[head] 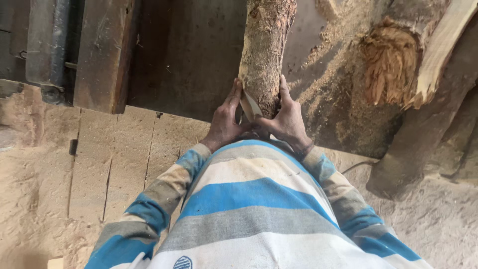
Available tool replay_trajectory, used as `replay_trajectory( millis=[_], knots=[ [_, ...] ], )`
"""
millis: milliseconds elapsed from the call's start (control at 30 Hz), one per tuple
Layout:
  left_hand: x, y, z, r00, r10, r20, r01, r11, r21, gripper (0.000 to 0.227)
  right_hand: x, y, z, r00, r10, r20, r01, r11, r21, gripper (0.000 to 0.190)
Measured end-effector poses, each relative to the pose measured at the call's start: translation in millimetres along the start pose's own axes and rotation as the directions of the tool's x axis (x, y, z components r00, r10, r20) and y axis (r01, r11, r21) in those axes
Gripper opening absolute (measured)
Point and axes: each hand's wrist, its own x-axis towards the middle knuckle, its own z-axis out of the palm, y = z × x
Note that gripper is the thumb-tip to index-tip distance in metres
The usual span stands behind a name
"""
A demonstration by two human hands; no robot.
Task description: The person uses a woodworking machine to shave and trim bark from a long wooden log, rotating the log by hand and feeding it into the blade. They move the log back and forth multiple times to smooth different sections of the wood.
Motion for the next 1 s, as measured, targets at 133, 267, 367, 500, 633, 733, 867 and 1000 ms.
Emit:
replay_trajectory(
  millis=[133,267,367,500,633,733,867,1000],
  knots=[
    [23,-18,11,0.999,0.034,-0.035,-0.032,0.998,0.048,0.135,22,18,-4,0.999,-0.04,-0.018,0.04,0.999,0.02,0.117],
    [46,-19,11,0.998,0.008,-0.06,-0.007,1.0,0.017,0.135,43,29,-8,0.997,-0.064,-0.044,0.064,0.998,0.006,0.114],
    [40,12,22,0.992,-0.085,-0.098,0.085,0.996,-0.001,0.113,58,36,-11,0.989,-0.109,-0.1,0.117,0.991,0.071,0.113],
    [32,50,61,0.97,-0.17,-0.172,0.156,0.984,-0.092,0.076,90,46,-20,0.995,-0.043,-0.091,0.032,0.992,-0.119,0.117],
    [60,38,98,0.802,-0.595,-0.056,0.597,0.802,0.03,0.042,114,67,-75,0.981,-0.15,0.123,0.162,0.982,-0.097,0.091],
    [92,24,110,0.84,-0.441,-0.317,0.509,0.842,0.177,0.042,117,102,-158,0.991,-0.075,-0.114,0.02,0.907,-0.421,0.045],
    [119,19,94,0.893,-0.296,-0.34,0.375,0.906,0.196,0.042,132,164,-260,0.905,0.146,-0.4,-0.406,0.581,-0.705,0.072],
    [102,24,71,0.925,-0.289,-0.248,0.318,0.944,0.084,0.062,138,213,-272,0.868,0.26,-0.422,-0.478,0.668,-0.571,0.128]
  ],
)
